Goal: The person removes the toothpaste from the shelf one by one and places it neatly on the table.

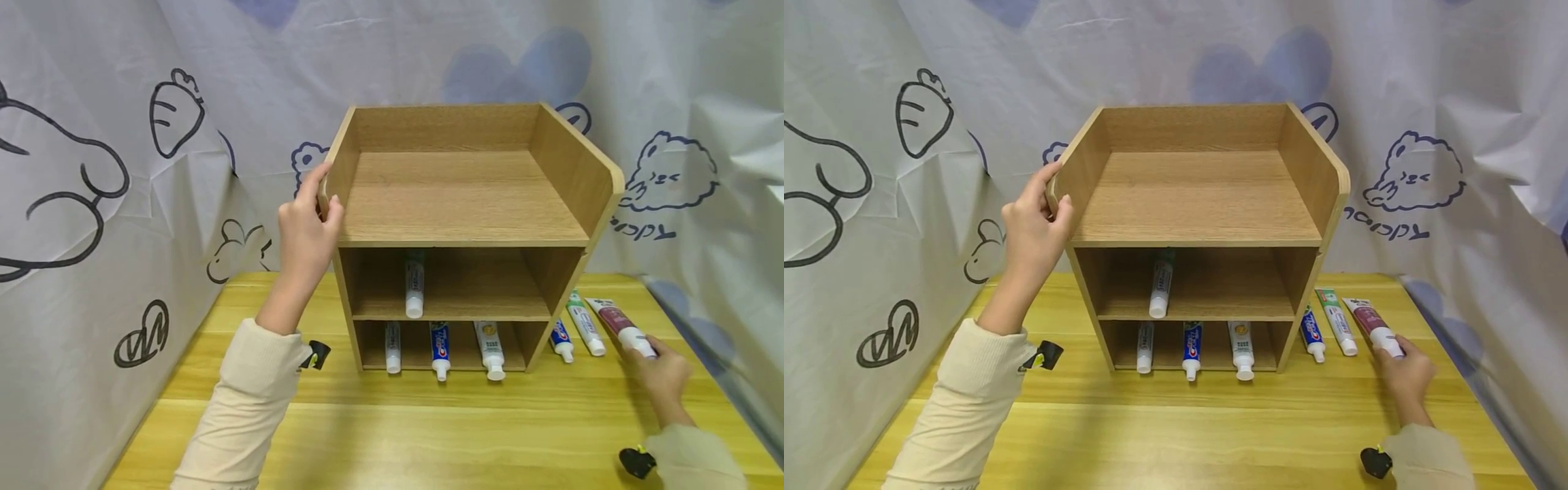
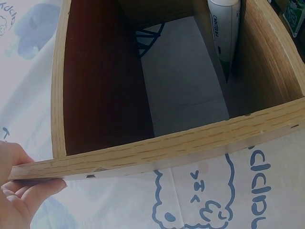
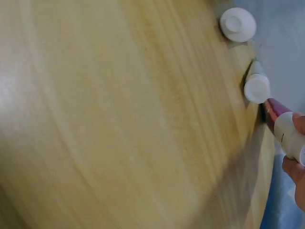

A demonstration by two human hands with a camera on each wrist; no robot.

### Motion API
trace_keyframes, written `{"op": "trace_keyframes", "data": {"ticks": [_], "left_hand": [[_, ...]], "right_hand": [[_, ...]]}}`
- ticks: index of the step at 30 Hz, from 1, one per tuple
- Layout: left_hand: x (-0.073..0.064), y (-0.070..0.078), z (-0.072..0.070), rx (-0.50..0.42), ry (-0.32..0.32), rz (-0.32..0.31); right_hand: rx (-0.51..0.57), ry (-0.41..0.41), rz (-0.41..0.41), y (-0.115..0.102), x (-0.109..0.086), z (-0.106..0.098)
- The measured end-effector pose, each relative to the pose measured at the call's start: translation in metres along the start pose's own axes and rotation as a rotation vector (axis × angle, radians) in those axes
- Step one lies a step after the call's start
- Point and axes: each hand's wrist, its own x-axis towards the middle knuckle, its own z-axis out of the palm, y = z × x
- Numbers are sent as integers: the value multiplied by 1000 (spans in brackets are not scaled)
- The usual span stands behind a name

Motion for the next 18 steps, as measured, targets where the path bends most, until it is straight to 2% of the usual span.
{"op": "trace_keyframes", "data": {"ticks": [4, 11, 18], "left_hand": [[0, -1, -1, -3, 3, 14], [0, -1, -2, -4, 2, 19], [0, -1, -1, -2, -11, 13]], "right_hand": [[23, -3, -16, 0, 3, 9], [53, -16, 28, -6, 11, 18], [84, -28, 64, 0, 12, 20]]}}
